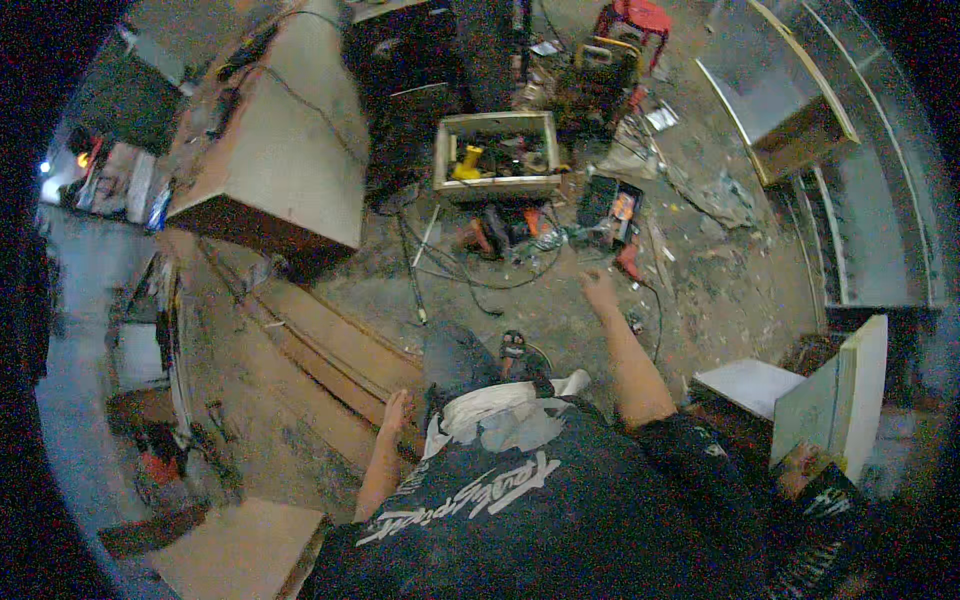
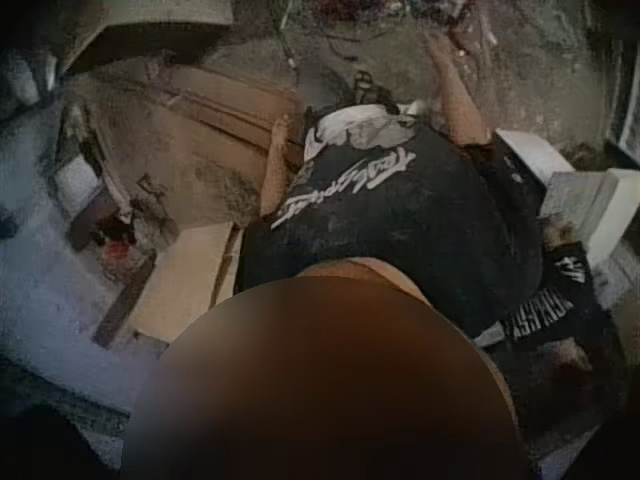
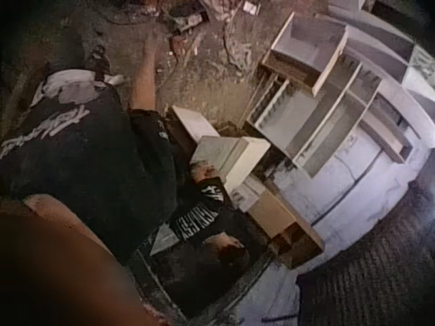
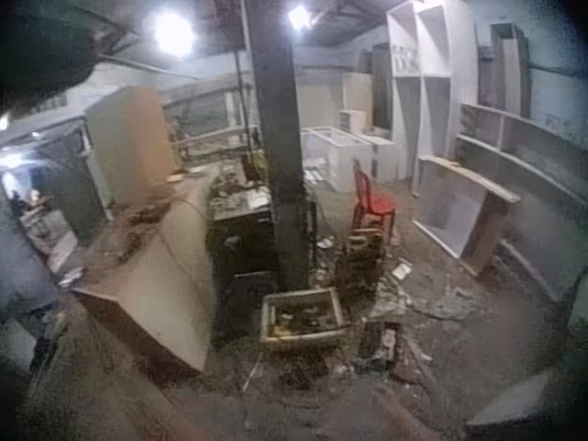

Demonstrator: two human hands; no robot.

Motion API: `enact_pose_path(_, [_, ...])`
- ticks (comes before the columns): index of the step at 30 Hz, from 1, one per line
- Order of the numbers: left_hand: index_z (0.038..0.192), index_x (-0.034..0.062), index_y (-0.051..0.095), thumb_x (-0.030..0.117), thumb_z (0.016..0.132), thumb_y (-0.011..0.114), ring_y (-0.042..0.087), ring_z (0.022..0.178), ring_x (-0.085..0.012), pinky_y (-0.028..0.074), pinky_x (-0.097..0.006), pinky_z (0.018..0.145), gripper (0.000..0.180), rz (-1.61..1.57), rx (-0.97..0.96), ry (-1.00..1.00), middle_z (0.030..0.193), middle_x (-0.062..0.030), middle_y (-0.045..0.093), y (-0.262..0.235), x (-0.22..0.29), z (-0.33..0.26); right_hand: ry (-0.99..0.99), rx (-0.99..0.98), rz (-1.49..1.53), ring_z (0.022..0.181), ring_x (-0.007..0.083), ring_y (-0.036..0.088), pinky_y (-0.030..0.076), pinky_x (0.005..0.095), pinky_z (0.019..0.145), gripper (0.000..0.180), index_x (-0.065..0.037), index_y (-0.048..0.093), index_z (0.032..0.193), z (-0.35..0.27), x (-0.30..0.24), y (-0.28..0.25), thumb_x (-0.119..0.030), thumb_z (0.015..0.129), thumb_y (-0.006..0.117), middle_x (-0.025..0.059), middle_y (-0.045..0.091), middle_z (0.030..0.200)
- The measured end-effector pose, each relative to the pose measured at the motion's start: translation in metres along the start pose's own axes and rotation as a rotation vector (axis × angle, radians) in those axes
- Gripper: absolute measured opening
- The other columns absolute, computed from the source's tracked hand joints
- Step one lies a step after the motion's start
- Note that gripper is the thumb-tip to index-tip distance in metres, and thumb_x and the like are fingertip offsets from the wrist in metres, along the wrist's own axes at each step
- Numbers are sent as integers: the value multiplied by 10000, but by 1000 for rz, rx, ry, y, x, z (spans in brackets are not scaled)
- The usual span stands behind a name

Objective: The person disassembles and reassembles a hand router by unscrewing components, removing a tool bit using a wrench, and adjusting internal parts by hand and with a screwdriver.

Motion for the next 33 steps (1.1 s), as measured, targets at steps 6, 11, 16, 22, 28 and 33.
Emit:
enact_pose_path(6, [1541,114,270,569,876,627,337,1398,-350,338,-456,1111,881,548,-259,46,1530,-205,321,122,132,91,227,-112,-82,865,217,677,550,348,740,354,22,637,1150,65,-37,105,-224,896,647,127,687,1020])
enact_pose_path(11, [1585,150,156,722,720,705,197,1477,-407,266,-504,1161,1173,827,-497,-76,1606,-273,119,145,210,173,292,-102,-362,1023,325,668,511,403,909,427,22,625,1218,-8,16,163,-222,868,645,211,681,1147])
enact_pose_path(16, [1567,251,-124,680,685,761,405,1347,-497,435,-537,1039,1321,1247,-368,-148,1562,-372,91,142,225,241,765,-376,-524,1271,432,503,406,460,1072,1132,43,201,1505,-14,12,223,-645,762,705,299,508,1363])
enact_pose_path(22, [1578,204,125,529,739,753,526,1241,-454,530,-501,909,1097,1312,-297,-361,1578,-190,271,160,230,312,945,-494,-645,1311,434,470,406,467,1079,1155,46,200,1508,5,14,272,-664,750,705,335,448,1404])
enact_pose_path(28, [1527,138,318,448,728,736,368,1392,-380,379,-525,1087,953,1559,-72,-172,1582,-139,278,189,262,353,1113,-471,-748,1107,384,628,484,480,966,746,32,487,1350,50,48,283,-489,840,644,279,640,1158])
enact_pose_path(33, [1469,86,415,416,762,686,261,1457,-334,232,-548,1169,825,1746,-23,36,1601,-116,258,227,255,340,978,-304,-983,963,400,669,537,497,843,723,-14,492,1358,68,47,283,-441,802,672,237,649,1072])
Point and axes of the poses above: each hand's wrist, its own z-axis towards the middle knuckle, its own y-axis out of the palm, x = y × z, the point moved 9 cm from there along z, towards the middle knuckle
